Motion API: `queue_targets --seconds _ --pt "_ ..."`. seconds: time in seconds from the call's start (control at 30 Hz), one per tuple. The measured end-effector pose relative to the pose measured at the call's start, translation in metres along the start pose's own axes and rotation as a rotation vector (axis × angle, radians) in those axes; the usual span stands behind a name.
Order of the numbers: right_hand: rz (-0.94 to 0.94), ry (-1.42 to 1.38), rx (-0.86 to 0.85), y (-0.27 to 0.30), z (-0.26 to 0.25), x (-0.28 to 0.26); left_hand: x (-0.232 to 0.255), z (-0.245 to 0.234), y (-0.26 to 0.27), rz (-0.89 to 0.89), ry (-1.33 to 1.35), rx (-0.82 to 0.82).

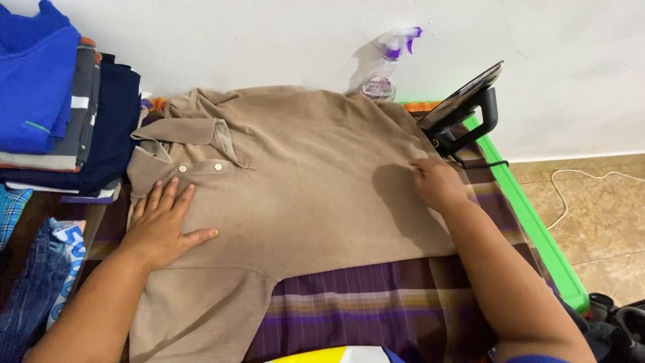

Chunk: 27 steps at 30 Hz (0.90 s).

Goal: Iron a brown polo shirt on a table.

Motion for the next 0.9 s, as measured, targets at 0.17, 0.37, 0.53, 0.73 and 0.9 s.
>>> queue_targets --seconds 0.17,0.37,0.53,0.73,0.9 --pt "-0.375 0.284 0.002 -0.014 0.042 0.000 -0.005 0.005 -0.002 0.039 0.020 0.060" --pt "0.476 0.257 -0.025 -0.027 0.003 0.034 -0.012 0.015 -0.004 0.029 0.063 0.087" --pt "0.528 -0.239 0.480 -0.041 -0.014 0.085 -0.012 0.014 -0.004 0.041 0.036 0.086" --pt "0.458 -0.773 0.451 -0.070 0.046 0.166 -0.010 0.012 -0.004 0.036 0.011 0.046" --pt "0.370 -0.552 0.848 -0.074 0.007 0.235 -0.009 0.011 -0.008 0.038 0.001 0.036"
Point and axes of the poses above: each hand's wrist, its own y-axis away from the middle knuckle, its own z-axis out of the palm, x = y × z, the point moved 2 cm from there along -y, towards the middle knuckle, and after that the axes turned 11 degrees about x, right-handed, at the moved point
